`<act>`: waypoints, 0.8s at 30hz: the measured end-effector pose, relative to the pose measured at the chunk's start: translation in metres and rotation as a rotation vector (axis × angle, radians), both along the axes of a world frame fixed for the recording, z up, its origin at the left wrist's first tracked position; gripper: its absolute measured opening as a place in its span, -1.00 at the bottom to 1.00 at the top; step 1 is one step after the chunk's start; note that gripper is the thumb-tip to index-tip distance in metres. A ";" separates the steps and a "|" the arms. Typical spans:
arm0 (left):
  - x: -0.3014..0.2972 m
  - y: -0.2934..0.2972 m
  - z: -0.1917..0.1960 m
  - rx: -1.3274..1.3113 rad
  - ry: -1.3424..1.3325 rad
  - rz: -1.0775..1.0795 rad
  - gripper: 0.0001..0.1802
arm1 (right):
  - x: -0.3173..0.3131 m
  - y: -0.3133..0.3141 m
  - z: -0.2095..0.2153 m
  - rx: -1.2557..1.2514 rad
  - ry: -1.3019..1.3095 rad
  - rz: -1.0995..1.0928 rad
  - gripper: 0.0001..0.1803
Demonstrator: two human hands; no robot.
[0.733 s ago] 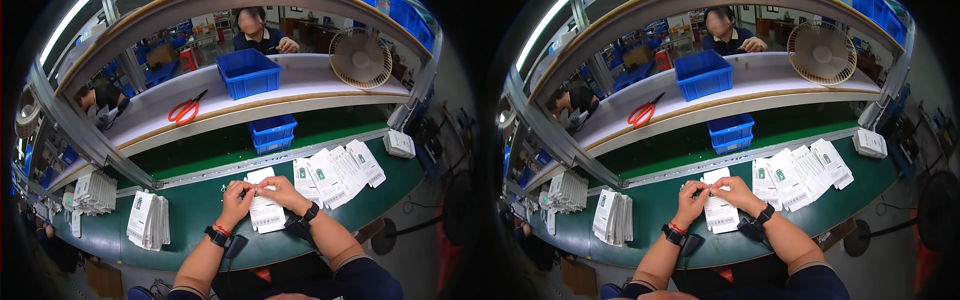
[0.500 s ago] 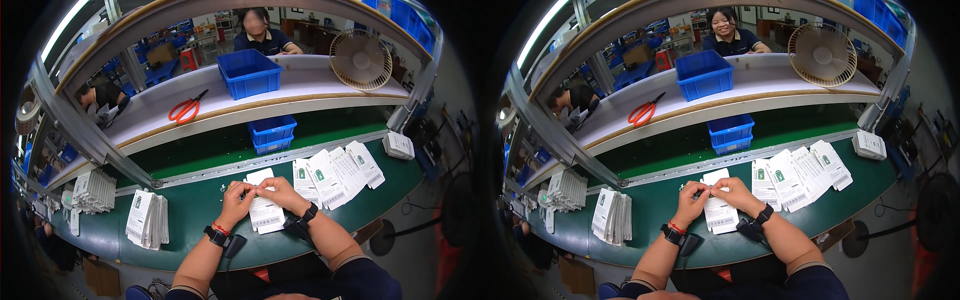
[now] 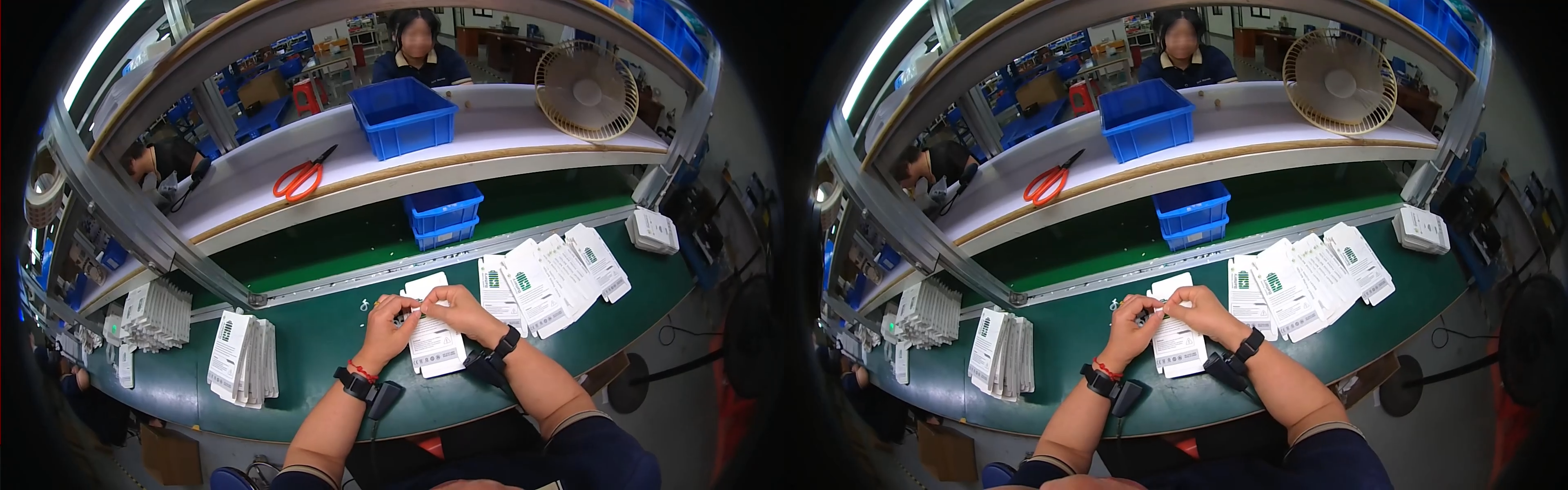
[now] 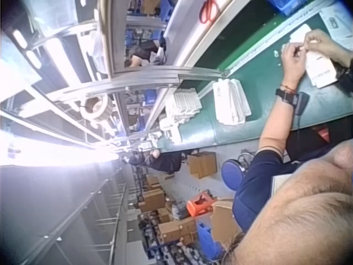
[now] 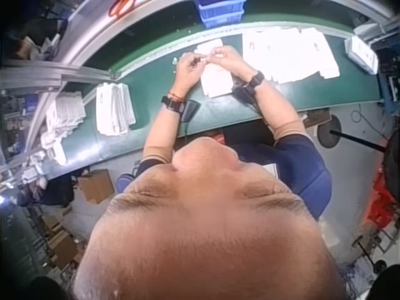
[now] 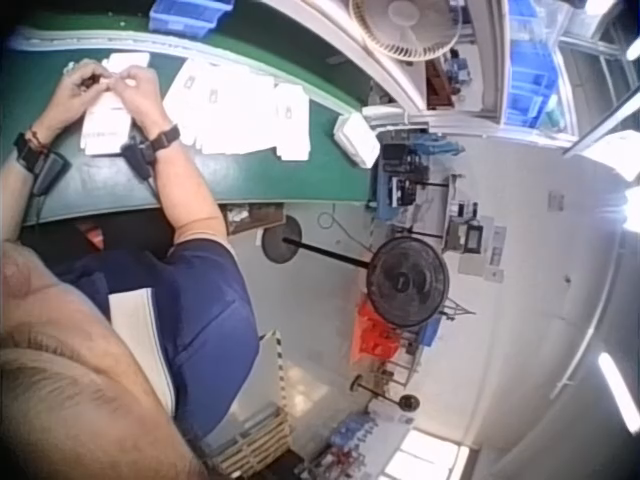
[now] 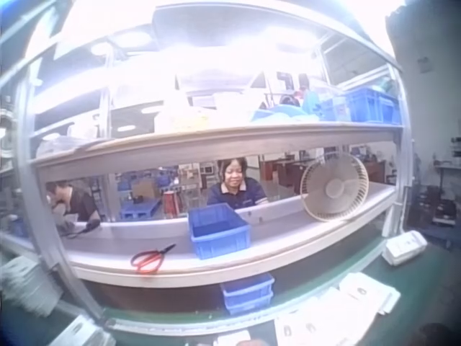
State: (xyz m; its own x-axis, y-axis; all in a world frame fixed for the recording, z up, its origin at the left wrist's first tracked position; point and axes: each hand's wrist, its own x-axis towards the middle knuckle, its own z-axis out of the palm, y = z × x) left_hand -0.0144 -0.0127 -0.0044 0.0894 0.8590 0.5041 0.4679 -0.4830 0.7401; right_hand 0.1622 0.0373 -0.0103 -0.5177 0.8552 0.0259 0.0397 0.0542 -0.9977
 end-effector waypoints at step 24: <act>-0.001 0.000 -0.005 -0.104 -0.049 0.010 -0.86 | 0.000 0.001 -0.001 -0.069 0.005 0.029 -0.82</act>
State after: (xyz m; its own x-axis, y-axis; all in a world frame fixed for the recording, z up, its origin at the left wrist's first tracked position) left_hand -0.0153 -0.0127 -0.0096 0.0578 0.9076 0.4158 0.4347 -0.3978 0.8079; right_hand 0.1620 0.0388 -0.0114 -0.5424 0.8395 -0.0303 0.0342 -0.0140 -0.9993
